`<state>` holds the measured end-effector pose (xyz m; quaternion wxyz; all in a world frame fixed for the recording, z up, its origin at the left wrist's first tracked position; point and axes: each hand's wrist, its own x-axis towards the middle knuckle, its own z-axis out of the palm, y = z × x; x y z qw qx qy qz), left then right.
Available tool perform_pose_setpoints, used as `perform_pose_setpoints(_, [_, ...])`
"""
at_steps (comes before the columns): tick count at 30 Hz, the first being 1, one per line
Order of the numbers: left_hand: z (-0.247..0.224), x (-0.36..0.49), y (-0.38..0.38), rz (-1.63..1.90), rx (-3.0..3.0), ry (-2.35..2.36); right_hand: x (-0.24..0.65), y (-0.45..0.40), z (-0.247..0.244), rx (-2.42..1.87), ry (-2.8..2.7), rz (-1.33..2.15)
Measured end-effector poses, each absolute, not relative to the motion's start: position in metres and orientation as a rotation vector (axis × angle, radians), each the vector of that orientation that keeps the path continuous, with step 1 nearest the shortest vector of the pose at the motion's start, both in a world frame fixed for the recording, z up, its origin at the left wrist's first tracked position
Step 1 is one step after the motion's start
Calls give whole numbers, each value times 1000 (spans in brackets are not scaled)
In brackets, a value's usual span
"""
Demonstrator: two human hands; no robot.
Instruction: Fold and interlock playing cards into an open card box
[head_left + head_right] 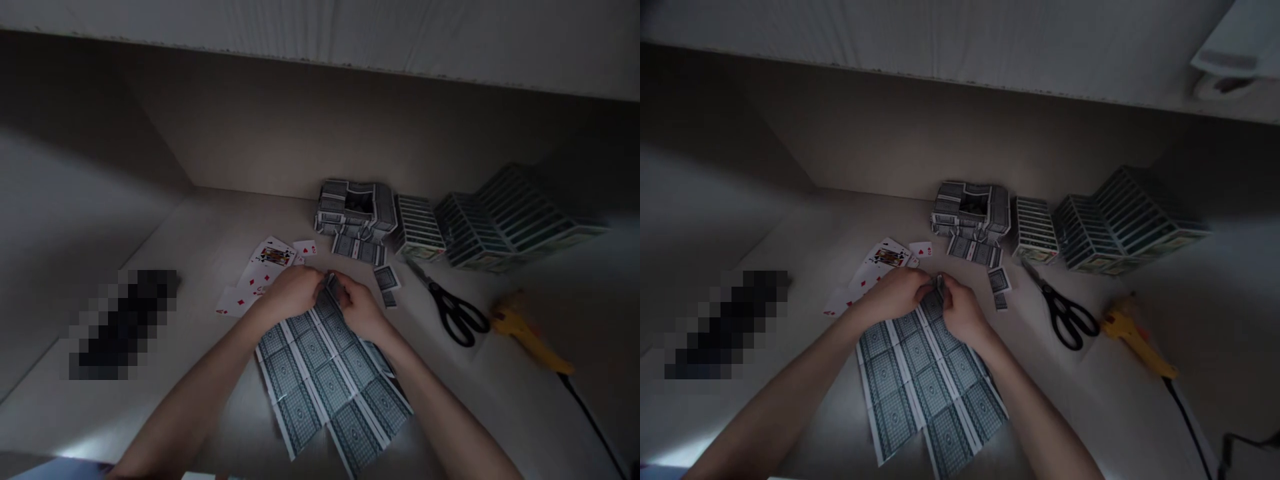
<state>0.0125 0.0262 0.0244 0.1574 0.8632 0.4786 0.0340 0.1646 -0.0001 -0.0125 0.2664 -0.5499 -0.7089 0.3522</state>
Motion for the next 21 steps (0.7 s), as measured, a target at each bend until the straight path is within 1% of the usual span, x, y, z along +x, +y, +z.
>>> perform_pose_setpoints(4, [23,19,22,92,2435,1440,165,3,-13,-1435,-1797,1019])
perform_pose_setpoints(9, [20,22,21,146,2363,1450,179,9,2,-1334,-1548,1312])
perform_pose_setpoints(14, [19,14,30,407,2123,1371,214,10,27,-1395,-1362,1614])
perform_pose_setpoints(17, [19,8,37,534,1840,1264,239,11,38,-1460,-1440,1596])
perform_pose_setpoints(21, [15,4,42,550,1404,1139,251,13,36,-1403,-1674,1507])
